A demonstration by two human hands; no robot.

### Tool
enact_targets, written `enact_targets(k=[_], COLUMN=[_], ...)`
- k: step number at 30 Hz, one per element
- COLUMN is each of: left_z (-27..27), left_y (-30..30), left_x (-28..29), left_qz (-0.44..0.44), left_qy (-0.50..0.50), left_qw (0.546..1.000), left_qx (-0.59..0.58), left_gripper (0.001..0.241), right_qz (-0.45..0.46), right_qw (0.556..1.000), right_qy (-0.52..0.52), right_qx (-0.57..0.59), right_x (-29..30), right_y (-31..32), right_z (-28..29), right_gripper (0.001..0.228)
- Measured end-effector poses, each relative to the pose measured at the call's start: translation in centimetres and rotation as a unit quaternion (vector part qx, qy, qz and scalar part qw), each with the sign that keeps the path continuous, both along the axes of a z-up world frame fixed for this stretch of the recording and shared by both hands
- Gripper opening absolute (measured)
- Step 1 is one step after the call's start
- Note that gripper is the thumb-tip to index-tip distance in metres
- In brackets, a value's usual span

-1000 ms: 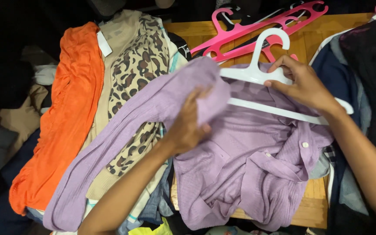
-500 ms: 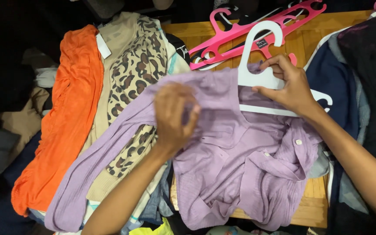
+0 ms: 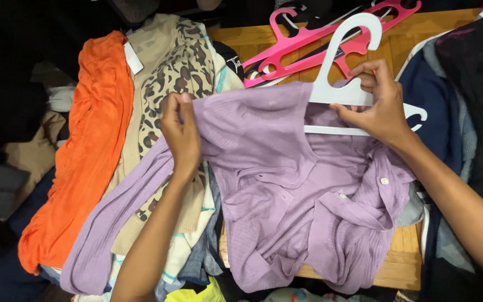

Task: The person folds a black garment and places it on a pile. They then pick up a purple cardigan, button it up, place it on a hanger, and set it aside. Finally, they pick up an orange top and begin to fold it.

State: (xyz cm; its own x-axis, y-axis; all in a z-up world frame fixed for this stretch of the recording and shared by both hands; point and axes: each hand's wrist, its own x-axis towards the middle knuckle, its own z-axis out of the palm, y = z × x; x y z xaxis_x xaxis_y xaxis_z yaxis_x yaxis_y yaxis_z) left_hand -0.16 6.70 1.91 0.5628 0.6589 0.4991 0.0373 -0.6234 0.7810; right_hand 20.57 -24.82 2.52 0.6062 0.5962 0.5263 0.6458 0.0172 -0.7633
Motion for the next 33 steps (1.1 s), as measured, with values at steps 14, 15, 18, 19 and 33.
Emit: enact_targets(k=[14, 15, 18, 19, 33], left_z=[-0.1, -1.1, -0.8, -0.2, 0.5], left_y=[-3.4, -3.2, -2.6, -2.7, -1.9], left_x=[0.6, 0.8, 0.6, 0.4, -0.1], left_qz=[-0.157, -0.174, -0.192, -0.192, -0.091], left_qy=[0.074, 0.073, 0.081, 0.081, 0.131], left_qw=[0.905, 0.9, 0.915, 0.915, 0.987], left_qx=[0.389, 0.392, 0.346, 0.345, 0.008], left_gripper=[0.03, 0.027, 0.017, 0.017, 0.01], right_qz=[-0.001, 0.0, -0.03, -0.03, -0.036], right_qw=[0.998, 0.997, 0.987, 0.987, 0.921], right_qy=[-0.051, -0.059, -0.117, -0.117, 0.387], right_qx=[-0.046, -0.05, -0.108, -0.109, 0.004], right_x=[-1.2, -1.3, -1.1, -0.7, 10.6], right_y=[1.0, 1.0, 0.8, 0.4, -6.5], right_z=[-0.2, -0.1, 0.0, 1.0, -3.0], right_gripper=[0.059, 0.058, 0.061, 0.061, 0.017])
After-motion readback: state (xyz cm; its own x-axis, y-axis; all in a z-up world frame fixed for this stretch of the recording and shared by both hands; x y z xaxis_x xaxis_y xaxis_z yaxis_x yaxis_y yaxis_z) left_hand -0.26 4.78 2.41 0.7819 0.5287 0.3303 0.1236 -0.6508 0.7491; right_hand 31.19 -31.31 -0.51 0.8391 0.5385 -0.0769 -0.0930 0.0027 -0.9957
